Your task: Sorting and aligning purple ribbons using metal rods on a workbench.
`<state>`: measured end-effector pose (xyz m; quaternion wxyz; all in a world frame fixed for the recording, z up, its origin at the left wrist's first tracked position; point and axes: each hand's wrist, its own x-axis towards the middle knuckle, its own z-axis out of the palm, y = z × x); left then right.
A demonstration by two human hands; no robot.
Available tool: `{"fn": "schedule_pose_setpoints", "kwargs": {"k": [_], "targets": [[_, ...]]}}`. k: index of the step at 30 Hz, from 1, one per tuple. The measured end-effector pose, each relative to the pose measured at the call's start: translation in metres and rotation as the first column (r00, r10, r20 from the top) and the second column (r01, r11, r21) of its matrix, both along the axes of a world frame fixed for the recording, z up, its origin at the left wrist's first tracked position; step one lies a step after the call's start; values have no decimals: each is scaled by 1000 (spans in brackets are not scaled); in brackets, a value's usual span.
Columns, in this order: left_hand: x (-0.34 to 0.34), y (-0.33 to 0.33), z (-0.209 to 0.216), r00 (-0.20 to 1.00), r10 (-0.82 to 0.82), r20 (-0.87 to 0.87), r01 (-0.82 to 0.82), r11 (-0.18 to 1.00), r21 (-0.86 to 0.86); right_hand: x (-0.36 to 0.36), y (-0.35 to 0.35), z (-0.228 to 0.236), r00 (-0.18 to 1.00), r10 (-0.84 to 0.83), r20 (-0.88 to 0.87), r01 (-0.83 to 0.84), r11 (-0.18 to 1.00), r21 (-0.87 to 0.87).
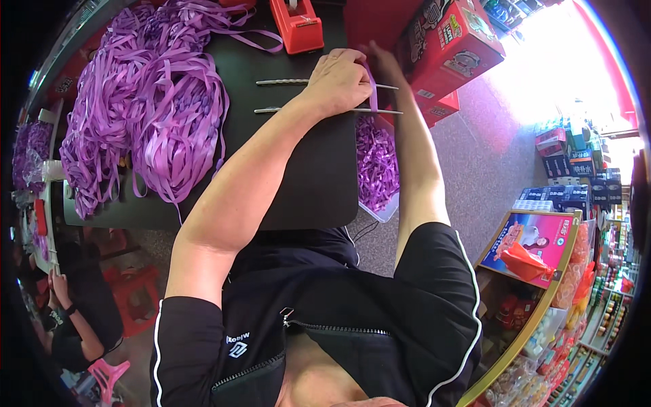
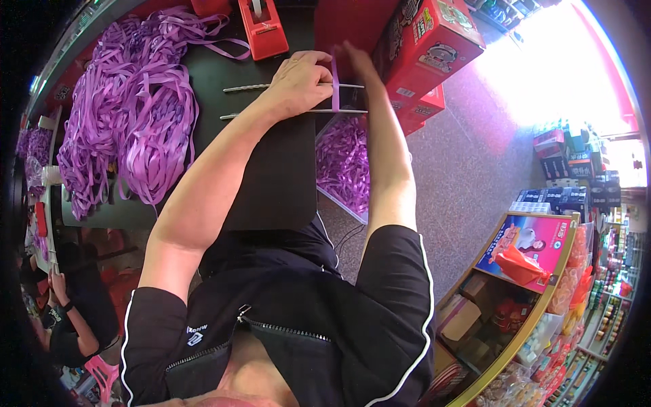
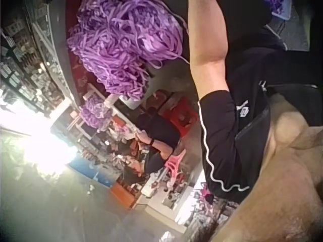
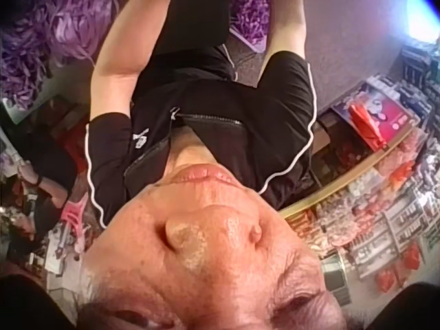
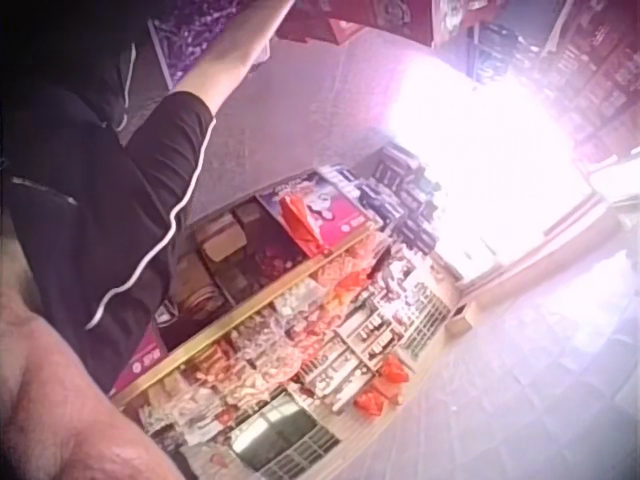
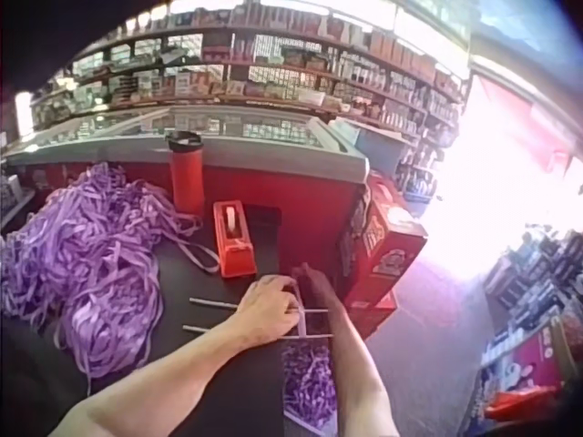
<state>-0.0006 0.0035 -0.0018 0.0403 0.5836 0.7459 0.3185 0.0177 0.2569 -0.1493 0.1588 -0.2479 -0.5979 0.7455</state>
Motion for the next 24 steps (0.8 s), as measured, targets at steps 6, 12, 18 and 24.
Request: {"fn": "schedule_pose_setpoints", "kwargs": {"k": [6, 12, 18, 24], "targets": [[-5, -4, -14, 997, 67, 31, -72, 967, 243, 82, -74, -102, 990, 120, -76, -42, 761, 647], [-4, -8, -11, 999, 41, -29, -36, 990, 133, 216, -212, -16, 993, -80, 89, 1, 751, 660], [-2, -5, -9, 999, 22, -28, -18, 992, 124, 260, -263, 76, 993, -118, -28, 100, 670, 735], [-4, -4, -14, 999, 26, -34, -21, 990, 138, 242, -261, 127, 976, -27, -215, 178, 665, 725]]}}
